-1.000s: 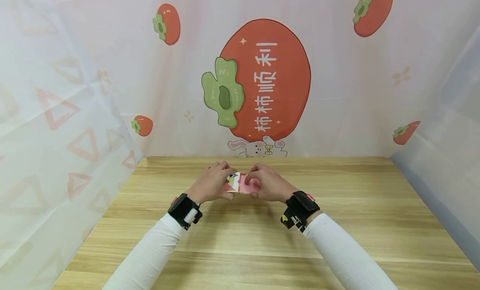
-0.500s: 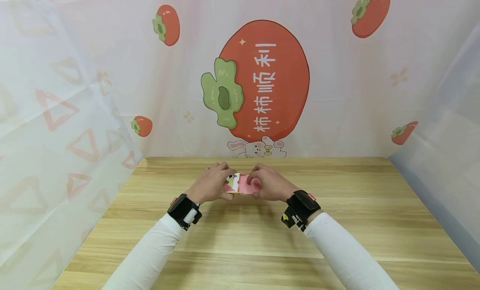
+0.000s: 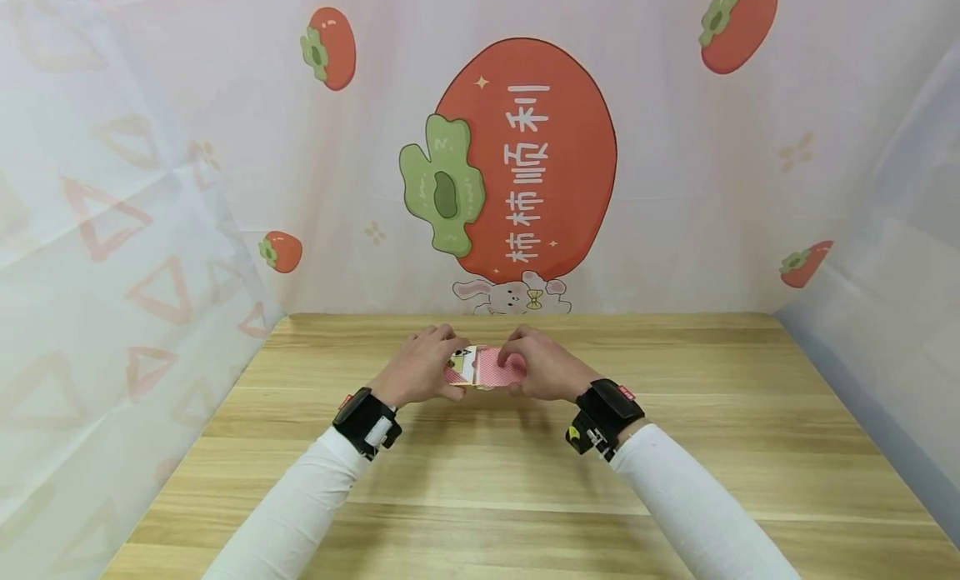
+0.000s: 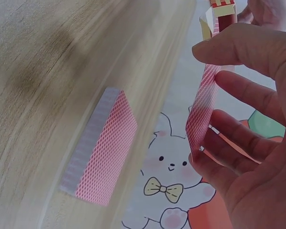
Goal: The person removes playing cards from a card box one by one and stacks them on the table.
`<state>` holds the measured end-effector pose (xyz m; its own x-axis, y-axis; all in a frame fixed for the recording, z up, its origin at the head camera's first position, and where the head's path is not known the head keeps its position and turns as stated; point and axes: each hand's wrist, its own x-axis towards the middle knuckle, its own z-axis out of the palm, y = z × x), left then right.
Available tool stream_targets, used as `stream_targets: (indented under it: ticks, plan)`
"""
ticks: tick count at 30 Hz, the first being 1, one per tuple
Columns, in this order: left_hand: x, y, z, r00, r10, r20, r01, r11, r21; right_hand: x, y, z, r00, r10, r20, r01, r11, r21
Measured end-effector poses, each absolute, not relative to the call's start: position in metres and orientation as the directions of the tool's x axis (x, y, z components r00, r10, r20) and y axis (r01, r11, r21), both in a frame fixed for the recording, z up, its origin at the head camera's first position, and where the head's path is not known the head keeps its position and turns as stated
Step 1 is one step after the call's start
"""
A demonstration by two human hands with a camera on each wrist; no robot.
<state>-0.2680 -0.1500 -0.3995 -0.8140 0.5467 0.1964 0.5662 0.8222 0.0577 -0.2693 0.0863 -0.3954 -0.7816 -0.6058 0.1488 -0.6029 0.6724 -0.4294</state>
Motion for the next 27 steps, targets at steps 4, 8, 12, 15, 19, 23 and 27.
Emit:
stream_targets:
  ticks: [4, 8, 12, 15, 19, 23, 27]
  plan:
    - [-0.268, -0.152, -0.399, -0.816, 0.543, 0.197, 0.563, 0.825, 0.057, -0.271, 0.089, -0.396, -0.787, -0.599, 0.149, -0.597, 0.676, -0.432]
    - [-0.268, -0.154, -0.4, -0.825, 0.535, 0.184, 0.553, 0.831, 0.063, -0.272, 0.092, -0.397, -0.792, -0.592, 0.151, -0.589, 0.674, -0.446]
    - [-0.267, -0.155, -0.4, -0.838, 0.521, 0.162, 0.537, 0.84, 0.08, -0.272, 0.095, -0.397, -0.801, -0.577, 0.157, -0.575, 0.671, -0.468]
    - [-0.268, -0.157, -0.402, -0.849, 0.51, 0.141, 0.523, 0.848, 0.085, -0.274, 0.098, -0.397, -0.814, -0.557, 0.167, -0.56, 0.676, -0.478]
    - [-0.269, -0.158, -0.404, -0.857, 0.499, 0.128, 0.512, 0.854, 0.09, -0.279, 0.102, -0.398, -0.835, -0.519, 0.186, -0.535, 0.683, -0.498]
    - [-0.269, -0.159, -0.405, -0.86, 0.496, 0.124, 0.508, 0.857, 0.093, -0.285, 0.108, -0.402, -0.858, -0.479, 0.184, -0.496, 0.684, -0.535]
    - [-0.269, -0.16, -0.406, -0.861, 0.495, 0.115, 0.506, 0.858, 0.089, -0.291, 0.115, -0.408, -0.872, -0.464, 0.157, -0.466, 0.687, -0.558]
